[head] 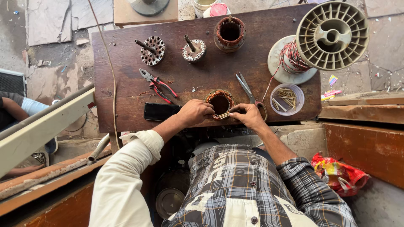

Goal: The person winds copper wire around a cylindrical stator core using both hands. They repeatedly pick up small wooden sticks from a container and insert them into the coil slots to separate and secure the windings. The work continues on the same stator throughout the clip.

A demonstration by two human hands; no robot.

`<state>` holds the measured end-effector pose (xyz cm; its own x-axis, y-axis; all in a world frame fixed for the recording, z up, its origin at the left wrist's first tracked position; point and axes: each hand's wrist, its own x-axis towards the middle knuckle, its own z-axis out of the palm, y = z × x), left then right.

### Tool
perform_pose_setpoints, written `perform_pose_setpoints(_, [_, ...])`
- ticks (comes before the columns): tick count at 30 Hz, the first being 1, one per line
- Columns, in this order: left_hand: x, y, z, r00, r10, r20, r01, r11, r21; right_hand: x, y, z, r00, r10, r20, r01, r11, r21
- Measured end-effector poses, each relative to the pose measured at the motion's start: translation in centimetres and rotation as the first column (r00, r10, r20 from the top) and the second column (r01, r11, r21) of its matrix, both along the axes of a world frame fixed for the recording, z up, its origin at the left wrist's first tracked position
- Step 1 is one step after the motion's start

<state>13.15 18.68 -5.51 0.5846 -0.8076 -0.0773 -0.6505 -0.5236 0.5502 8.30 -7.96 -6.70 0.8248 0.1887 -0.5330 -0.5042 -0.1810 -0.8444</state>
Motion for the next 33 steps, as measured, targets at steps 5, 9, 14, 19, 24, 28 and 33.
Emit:
perform_pose_setpoints(5, [-0.6, 0.8, -2.0, 0.987, -0.008, 0.159, 0.026, 0.994, -0.108, 0.2, 0.0, 0.4, 1.000, 0.022, 0.014, -0.022, 1.000, 0.002])
perform_pose_setpoints(9, [-2.1, 1.7, -2.0, 0.940, -0.052, 0.337, 0.097, 0.988, -0.118, 0.2, 0.1, 0.5, 1.000, 0.001, -0.013, 0.000, 0.999, 0.032])
perform_pose_setpoints(14, [-4.7, 2.2, -2.3, 0.881, -0.118, 0.459, 0.118, 0.993, 0.029, 0.1, 0.1, 0.6, 1.000, -0.009, 0.008, 0.008, 0.998, 0.068])
perform_pose_setpoints(19, [-5.8, 1.9, -2.9, 0.803, -0.083, 0.590, 0.047, 0.996, 0.076, 0.1, 0.1, 1.3, 1.000, 0.005, 0.007, -0.006, 1.000, 0.016])
perform_pose_setpoints(24, [-6.1, 1.1, -2.3, 0.916, 0.015, 0.402, -0.008, 1.000, -0.020, 0.3, 0.2, 1.8, 0.999, 0.020, 0.036, -0.021, 0.999, 0.031])
perform_pose_setpoints(28, [-4.8, -0.4, -1.7, 0.990, 0.141, 0.015, -0.140, 0.990, -0.031, 0.5, 0.1, 1.8, 0.998, 0.032, 0.047, -0.034, 0.999, 0.028])
perform_pose_setpoints(33, [-3.4, -2.0, -2.1, 0.957, 0.238, -0.163, -0.244, 0.970, -0.016, 0.4, -0.1, 1.5, 0.998, 0.055, 0.033, -0.054, 0.998, -0.010])
